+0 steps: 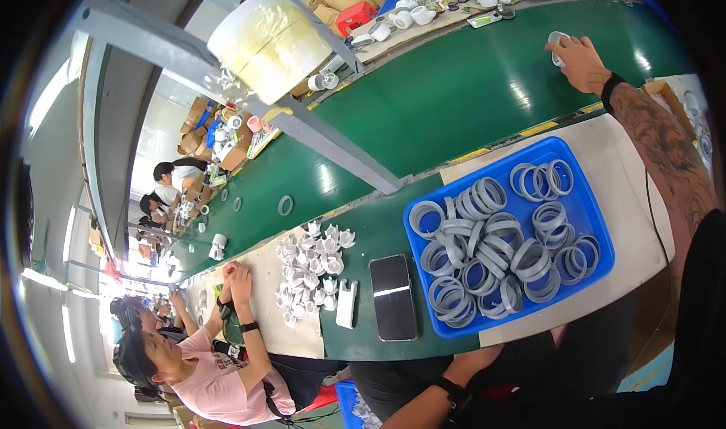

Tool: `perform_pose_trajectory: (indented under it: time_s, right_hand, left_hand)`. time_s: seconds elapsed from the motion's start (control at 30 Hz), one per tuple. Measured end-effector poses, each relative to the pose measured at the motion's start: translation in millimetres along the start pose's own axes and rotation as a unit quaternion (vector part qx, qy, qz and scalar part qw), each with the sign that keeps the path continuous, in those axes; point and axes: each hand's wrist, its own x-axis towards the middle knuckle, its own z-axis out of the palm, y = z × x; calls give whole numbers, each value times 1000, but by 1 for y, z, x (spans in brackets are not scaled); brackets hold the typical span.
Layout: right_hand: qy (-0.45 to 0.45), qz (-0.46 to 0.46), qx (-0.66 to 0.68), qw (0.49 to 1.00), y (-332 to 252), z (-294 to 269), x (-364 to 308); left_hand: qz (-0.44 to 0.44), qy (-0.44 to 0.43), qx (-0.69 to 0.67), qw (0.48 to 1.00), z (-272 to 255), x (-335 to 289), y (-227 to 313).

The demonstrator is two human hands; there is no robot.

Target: The recorder is assembling small plastic and rubber components onto a cylindrical housing at an industrial assembly line.

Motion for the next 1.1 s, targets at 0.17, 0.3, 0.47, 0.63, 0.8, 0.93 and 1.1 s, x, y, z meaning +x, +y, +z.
perform_pose_trajectory:
  time_s: [0.17, 0.3, 0.47, 0.63, 0.8, 0.93, 1.1]
  right_hand:
    - [25, 104, 215, 971, -16, -90, -45]
    - [28, 80, 539, 838, -55, -215, -103]
    - [22, 140, 580, 802, -140, -346, -187]
    - [-105, 64, 746, 655, -224, -358, -220]
    - [-235, 39, 800, 550, -281, -337, -219]
    - [-239, 7, 798, 554, -308, -330, -214]
    - [-210, 61, 822, 526, -327, -320, -218]
  left_hand:
    - [17, 11, 27, 999, 2, 3, 3]
    - [-36, 43, -17, 998, -4, 3, 6]
    - [10, -49, -84, 995, -14, -15, 20]
    - [93, -231, -379, 891, -58, -35, 73]
    - [113, -67, -631, 764, -157, -56, 111]
    - [188, 98, -592, 777, -174, -34, 134]
    - [147, 68, -518, 840, -176, -21, 124]
